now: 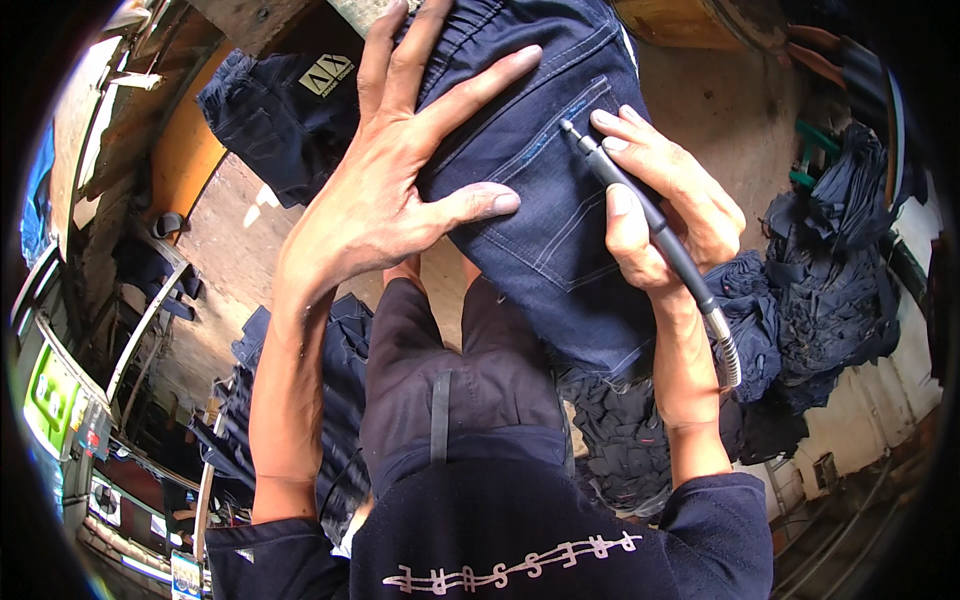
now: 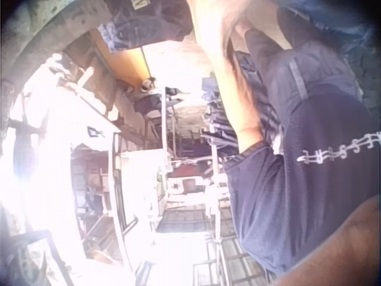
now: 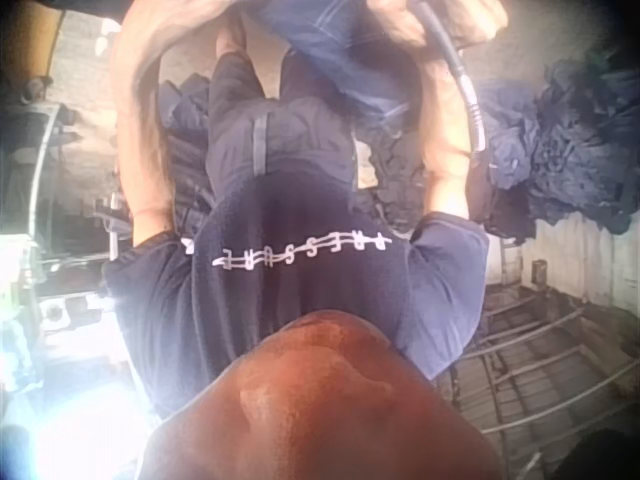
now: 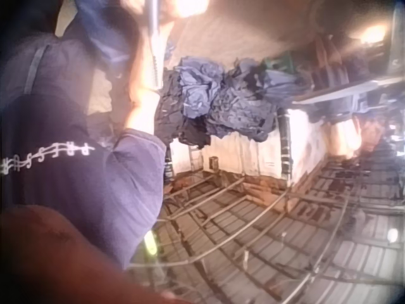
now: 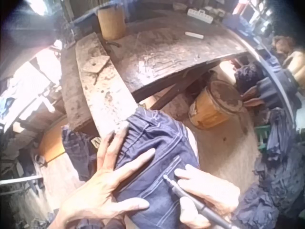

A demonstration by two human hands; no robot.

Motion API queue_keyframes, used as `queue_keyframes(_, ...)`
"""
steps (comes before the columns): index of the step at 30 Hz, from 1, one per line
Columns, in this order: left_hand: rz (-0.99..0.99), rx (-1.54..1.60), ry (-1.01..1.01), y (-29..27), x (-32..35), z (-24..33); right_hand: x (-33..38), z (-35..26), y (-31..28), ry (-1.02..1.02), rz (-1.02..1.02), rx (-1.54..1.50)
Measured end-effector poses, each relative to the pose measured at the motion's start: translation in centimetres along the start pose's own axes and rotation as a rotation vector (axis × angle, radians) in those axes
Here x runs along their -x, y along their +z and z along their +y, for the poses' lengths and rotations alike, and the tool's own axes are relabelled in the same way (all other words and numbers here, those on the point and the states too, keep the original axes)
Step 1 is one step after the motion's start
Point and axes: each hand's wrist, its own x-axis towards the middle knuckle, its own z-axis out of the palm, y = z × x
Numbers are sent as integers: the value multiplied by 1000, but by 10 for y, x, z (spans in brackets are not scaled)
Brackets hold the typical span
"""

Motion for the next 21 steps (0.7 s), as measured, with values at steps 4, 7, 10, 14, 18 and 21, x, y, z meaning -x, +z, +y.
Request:
queue_keyframes(4, 209, 122, 146, 8, -3, -1, 11, 1, -1, 138, 301, -86)
queue_keyframes(7, 353, 26, 162, 3, -1, 9, 29, -15, -15, 456, 619, -129)
queue_keyframes(10, 556, -43, 101, -12, 7, 28, 81, -60, -46, 658, 706, -31)
queue_keyframes(14, 383, 243, -48, -22, 2, 53, 159, -110, -59, 726, 626, 293)
queue_keyframes(18, 42, 1199, -447, -35, -30, 49, 180, -90, -38, 732, 803, 9)
queue_keyframes(21, -76, 861, -235, -38, -60, 56, 199, -67, -37, 549, 932, 218)
